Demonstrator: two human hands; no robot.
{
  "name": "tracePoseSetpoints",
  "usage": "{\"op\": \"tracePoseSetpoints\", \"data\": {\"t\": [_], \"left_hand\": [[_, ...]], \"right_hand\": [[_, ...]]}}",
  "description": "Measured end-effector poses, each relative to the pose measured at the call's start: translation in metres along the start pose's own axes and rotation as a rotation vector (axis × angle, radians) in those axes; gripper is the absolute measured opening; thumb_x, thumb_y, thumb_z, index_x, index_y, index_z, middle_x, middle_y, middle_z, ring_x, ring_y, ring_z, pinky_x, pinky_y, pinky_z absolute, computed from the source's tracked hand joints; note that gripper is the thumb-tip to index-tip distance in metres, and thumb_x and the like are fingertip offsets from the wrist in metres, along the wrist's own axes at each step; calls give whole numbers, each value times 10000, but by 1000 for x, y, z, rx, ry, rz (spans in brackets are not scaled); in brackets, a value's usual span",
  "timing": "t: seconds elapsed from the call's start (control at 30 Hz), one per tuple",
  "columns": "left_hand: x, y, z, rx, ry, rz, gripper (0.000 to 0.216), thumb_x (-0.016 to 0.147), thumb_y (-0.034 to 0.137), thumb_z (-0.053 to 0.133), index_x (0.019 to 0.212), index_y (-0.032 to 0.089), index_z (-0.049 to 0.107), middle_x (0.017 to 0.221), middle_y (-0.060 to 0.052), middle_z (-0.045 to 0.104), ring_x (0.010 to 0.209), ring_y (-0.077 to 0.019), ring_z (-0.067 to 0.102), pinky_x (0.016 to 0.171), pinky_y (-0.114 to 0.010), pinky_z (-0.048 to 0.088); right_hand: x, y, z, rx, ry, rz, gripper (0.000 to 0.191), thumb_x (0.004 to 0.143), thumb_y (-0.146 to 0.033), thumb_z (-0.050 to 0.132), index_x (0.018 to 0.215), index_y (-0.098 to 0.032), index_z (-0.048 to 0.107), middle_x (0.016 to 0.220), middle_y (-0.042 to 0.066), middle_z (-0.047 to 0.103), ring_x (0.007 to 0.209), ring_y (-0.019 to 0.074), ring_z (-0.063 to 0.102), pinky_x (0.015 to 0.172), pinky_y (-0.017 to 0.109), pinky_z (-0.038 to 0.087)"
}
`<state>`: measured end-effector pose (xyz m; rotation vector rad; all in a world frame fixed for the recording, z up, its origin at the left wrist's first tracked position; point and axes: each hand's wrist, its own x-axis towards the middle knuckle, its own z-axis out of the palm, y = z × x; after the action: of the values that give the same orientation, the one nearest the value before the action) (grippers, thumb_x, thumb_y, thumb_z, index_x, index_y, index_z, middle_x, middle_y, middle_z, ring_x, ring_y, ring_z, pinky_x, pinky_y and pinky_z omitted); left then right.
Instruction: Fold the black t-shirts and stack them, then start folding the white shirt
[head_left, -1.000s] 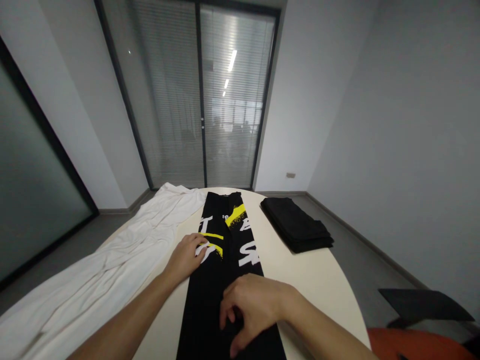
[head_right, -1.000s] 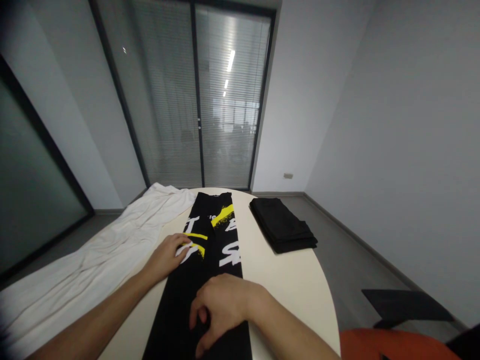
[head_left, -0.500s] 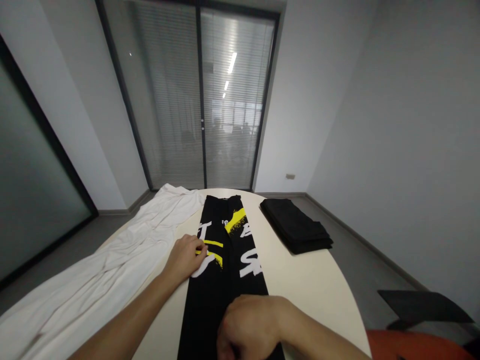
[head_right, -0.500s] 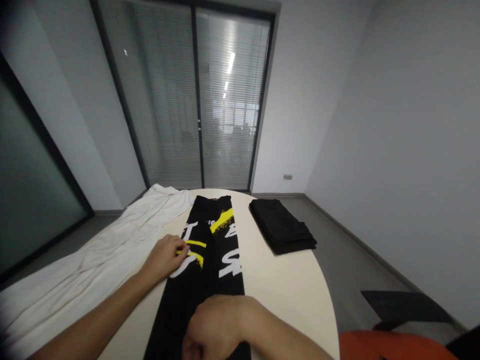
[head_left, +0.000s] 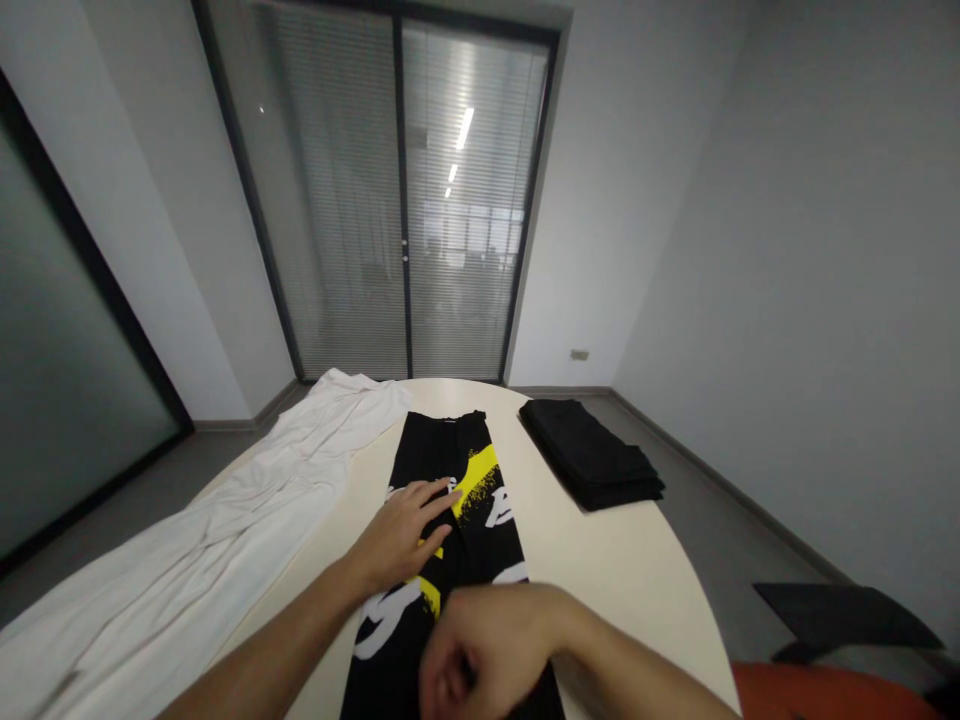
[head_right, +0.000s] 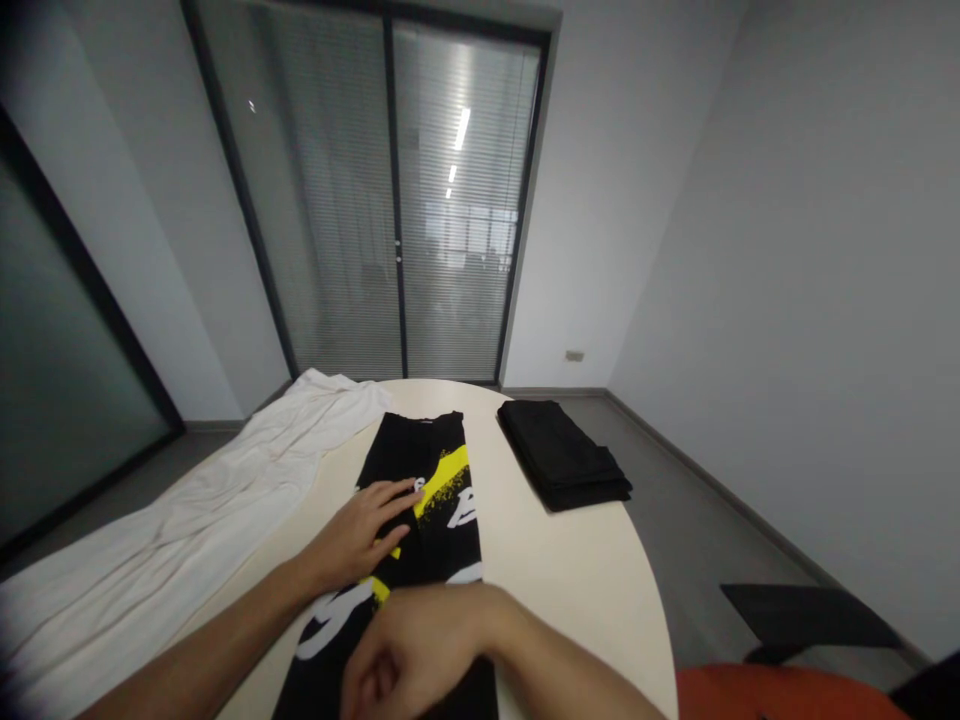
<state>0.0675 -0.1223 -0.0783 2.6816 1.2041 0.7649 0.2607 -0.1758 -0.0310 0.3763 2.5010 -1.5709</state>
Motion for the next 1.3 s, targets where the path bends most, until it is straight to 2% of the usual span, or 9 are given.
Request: {"op": "tracePoseSetpoints", "data": {"t": [0.07,0.13,0.2,0.33,0.47,0.8,1.03,1.17,1.3], "left_hand": [[1,3,-1,8,-50,31,424,971,295,526,1391,344,550,1438,-21,553,1275,-253,482,1094,-493,417],[1,5,-3,7,-75,35,393,992,296,490,1371,358,573,1411,-12,575,1260,-247,488,1085,-487,426],[1,7,-5,5,-80,28,385,1010,301,451,1371,349,576,1402,-17,580,1252,-240,494,1084,-478,431],[0,6,-5,16,-109,-15,410,1012,345,452,1414,332,531,1461,-29,529,1362,-260,421,1152,-519,354],[-1,2,-2,19,-179,-66,463,1002,439,458,1456,348,471,1556,-37,422,1463,-301,306,1192,-603,238],[6,-3,-4,-12,-218,-109,489,957,367,543,1441,375,473,1536,-26,449,1460,-290,326,1195,-597,238],[9,-5,-5,-16,-227,-122,517,937,334,561,1443,376,463,1543,-25,437,1469,-290,305,1198,-597,229],[10,-4,-6,-16,-240,-131,558,929,317,564,1467,378,429,1554,-26,420,1477,-291,286,1200,-594,220],[10,-4,-7,-29,-250,-137,557,932,316,551,1472,372,423,1557,-26,416,1481,-290,276,1204,-595,211]], "right_hand": [[-11,15,-24,134,348,55,226,861,-342,639,960,-154,716,733,-19,654,579,85,581,552,177,454],[-20,36,-47,98,738,106,264,892,-383,599,923,-143,705,708,-10,626,572,89,550,542,187,439],[-26,60,-69,-22,1042,219,290,923,-394,548,906,-143,692,701,1,626,582,105,555,565,209,440],[-29,101,-112,-248,1296,498,260,942,-330,510,974,-170,713,907,60,721,768,155,641,708,247,475],[-26,124,-152,-314,1325,742,278,940,-284,511,1096,-184,719,1047,93,742,933,187,676,796,245,467],[-4,171,-226,-335,1298,851,313,965,-251,494,1175,-181,715,1170,120,726,1100,210,663,889,240,456],[7,176,-246,-394,1236,888,300,981,-265,468,1203,-266,670,1155,48,732,1040,168,675,839,228,467],[12,168,-251,-465,1219,960,261,976,-225,452,1111,-216,676,1116,98,730,1053,219,675,861,295,467],[20,155,-255,-578,1243,1016,358,967,-78,341,1197,-142,606,1216,197,664,1124,262,644,969,402,415]]}}
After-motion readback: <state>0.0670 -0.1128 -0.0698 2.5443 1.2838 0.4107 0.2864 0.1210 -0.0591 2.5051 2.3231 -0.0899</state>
